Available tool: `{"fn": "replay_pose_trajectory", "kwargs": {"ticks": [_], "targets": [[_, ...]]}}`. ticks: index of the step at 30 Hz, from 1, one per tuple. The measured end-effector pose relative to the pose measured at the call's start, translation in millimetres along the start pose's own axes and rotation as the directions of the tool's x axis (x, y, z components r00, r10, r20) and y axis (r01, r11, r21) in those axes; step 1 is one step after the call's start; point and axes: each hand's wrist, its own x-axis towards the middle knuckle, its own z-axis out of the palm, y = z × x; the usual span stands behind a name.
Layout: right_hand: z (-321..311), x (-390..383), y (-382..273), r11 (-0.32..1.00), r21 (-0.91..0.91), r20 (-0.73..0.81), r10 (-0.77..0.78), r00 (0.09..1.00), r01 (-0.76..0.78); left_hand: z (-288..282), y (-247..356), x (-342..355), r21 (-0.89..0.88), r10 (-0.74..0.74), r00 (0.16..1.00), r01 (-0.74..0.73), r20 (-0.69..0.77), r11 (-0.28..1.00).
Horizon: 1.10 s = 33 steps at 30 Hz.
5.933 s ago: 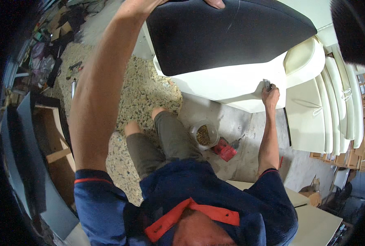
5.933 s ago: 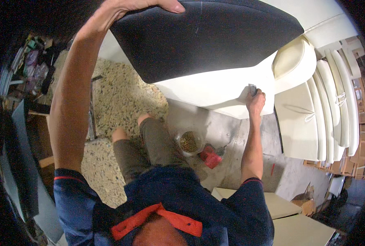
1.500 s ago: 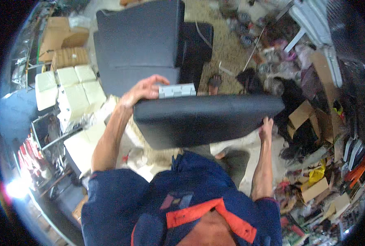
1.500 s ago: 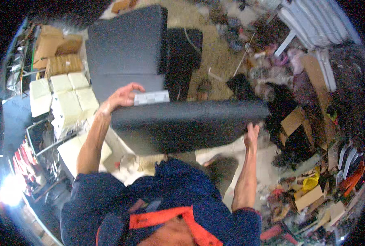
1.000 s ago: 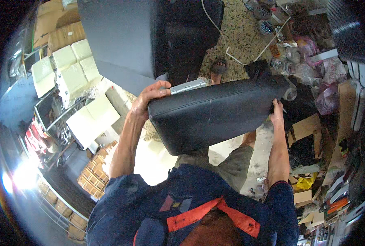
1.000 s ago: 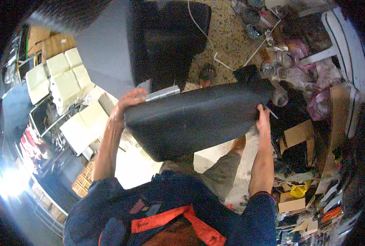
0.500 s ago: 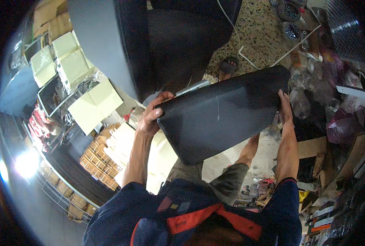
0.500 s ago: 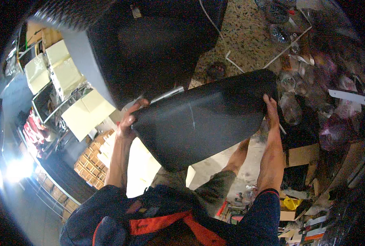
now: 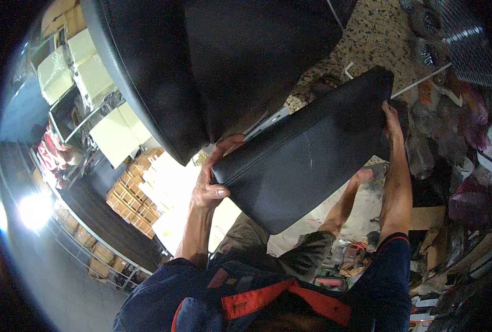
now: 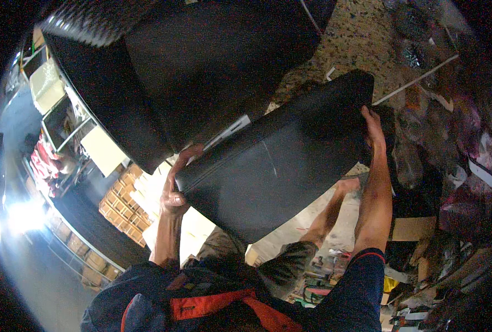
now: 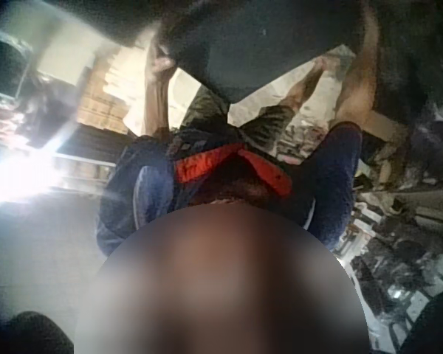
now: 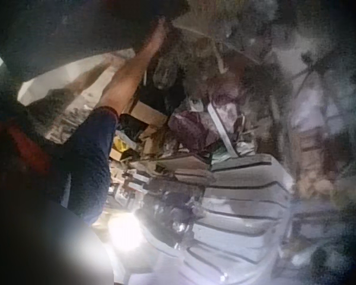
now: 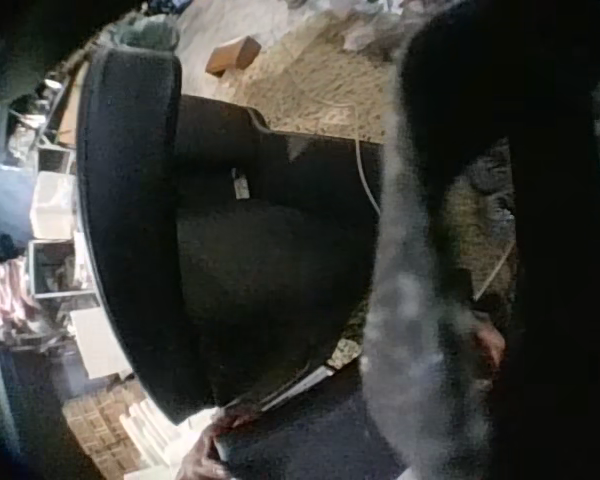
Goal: The person positions a metal hinge on a black seat cushion and secures it with a cordless drill. They align the hinge, insert screws, and fasten them to attach the hinge to the cushion.
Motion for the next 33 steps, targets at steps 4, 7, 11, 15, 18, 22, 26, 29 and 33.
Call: {"fn": "replay_pose_trajectory", "kwargs": {"ticks": [4,7,11,15,18,22,26,29,33], "targets": [[14.8,10.9,4.5,0.998,-0.046,0.037,0.048,0.998,-0.046,1.5,5.0,2.9,0.048,-0.021,1.000,0.022,-0.014,0.999],[24.5,17.1,6.6,0.996,-0.046,0.031,0.076,0.997,-0.074,5.1,8.1,2.7,0.068,-0.004,1.000,0.005,-0.010,0.998],[32.4,26.1,3.9,0.994,0.014,0.044,0.111,0.993,-0.111,15.3,10.6,2.8,0.039,0.002,1.000,-0.001,-0.026,0.999],[42.9,33.9,-2.6,0.991,-0.072,-0.009,0.113,0.994,-0.113,25.0,16.6,2.9,0.043,-0.039,0.993,0.044,-0.111,0.998],[55.2,32.5,-6.3,0.992,-0.066,-0.001,0.105,0.994,-0.105,30.5,23.7,2.1,0.049,-0.053,0.990,0.060,-0.128,0.997],[72.7,30.0,-14.6,0.988,-0.071,0.002,0.138,0.990,-0.137,35.0,29.2,-2.4,0.035,-0.107,0.970,0.117,-0.219,0.992],[86.6,36.4,-18.8,0.994,-0.046,-0.026,0.094,0.995,-0.095,27.3,16.6,-3.6,-0.100,-0.051,0.989,0.037,-0.141,0.994],[90.8,46.8,-15.5,0.996,-0.021,-0.047,0.089,0.995,-0.090,14.5,-2.8,-1.7,-0.426,-0.023,0.991,-0.035,-0.129,0.904],[89.4,60.0,-9.7,0.990,0.049,0.050,0.127,0.991,-0.130,0.2,-20.3,-2.9,-0.812,-0.021,1.000,0.001,-0.014,0.583]]}}
